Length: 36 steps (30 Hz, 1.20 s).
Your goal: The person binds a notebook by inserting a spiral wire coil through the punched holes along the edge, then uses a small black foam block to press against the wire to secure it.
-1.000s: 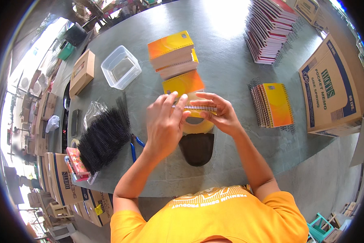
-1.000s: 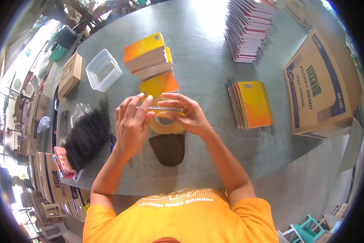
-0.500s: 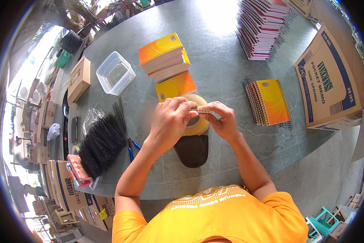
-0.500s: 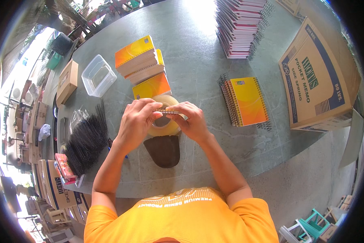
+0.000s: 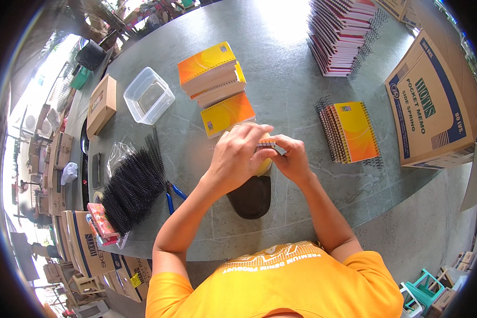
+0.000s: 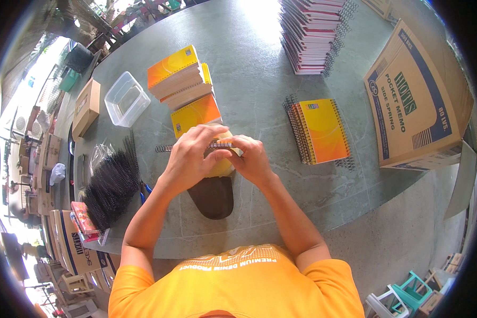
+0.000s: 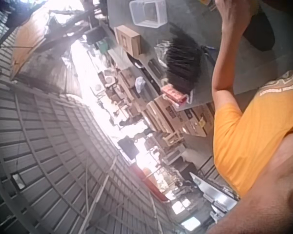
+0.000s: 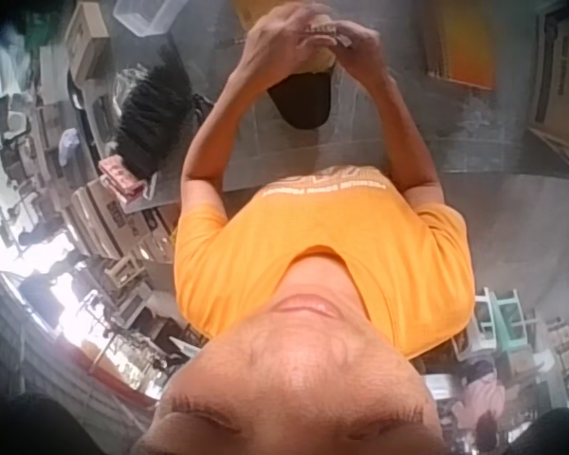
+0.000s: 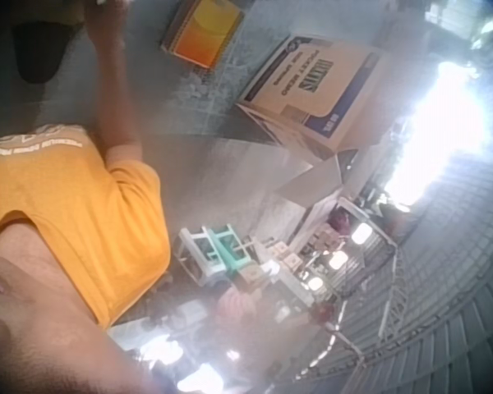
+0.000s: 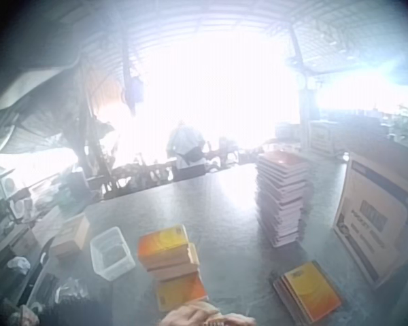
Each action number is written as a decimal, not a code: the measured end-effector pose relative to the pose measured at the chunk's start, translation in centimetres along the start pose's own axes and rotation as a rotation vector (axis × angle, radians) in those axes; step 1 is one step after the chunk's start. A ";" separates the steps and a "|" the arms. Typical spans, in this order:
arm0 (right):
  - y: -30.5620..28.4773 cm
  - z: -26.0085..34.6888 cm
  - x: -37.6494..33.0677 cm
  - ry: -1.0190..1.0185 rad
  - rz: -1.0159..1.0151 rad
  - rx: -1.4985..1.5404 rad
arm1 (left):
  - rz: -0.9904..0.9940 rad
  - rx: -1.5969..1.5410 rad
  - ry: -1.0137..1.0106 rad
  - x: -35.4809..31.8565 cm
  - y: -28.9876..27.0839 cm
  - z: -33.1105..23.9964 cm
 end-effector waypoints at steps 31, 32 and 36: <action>-9.1 5.4 0.7 -0.165 -0.291 -0.237 | -0.347 0.098 -0.166 -3.4 -6.9 2.2; -11.7 5.6 0.6 -0.212 -0.400 -0.295 | -0.343 0.032 -0.214 -3.7 -6.6 2.8; -17.8 4.1 -2.5 -0.083 -0.345 -0.750 | -0.279 -0.058 -0.234 -4.4 -5.0 3.6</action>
Point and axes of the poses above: each hand's wrist, its own x-axis towards the middle knuckle, its own y-axis out of the palm, z = x × y, the point moved 4 cm from there along x, towards the middle knuckle, and after that the axes turned 11 degrees about -x, right-handed, at the moved point
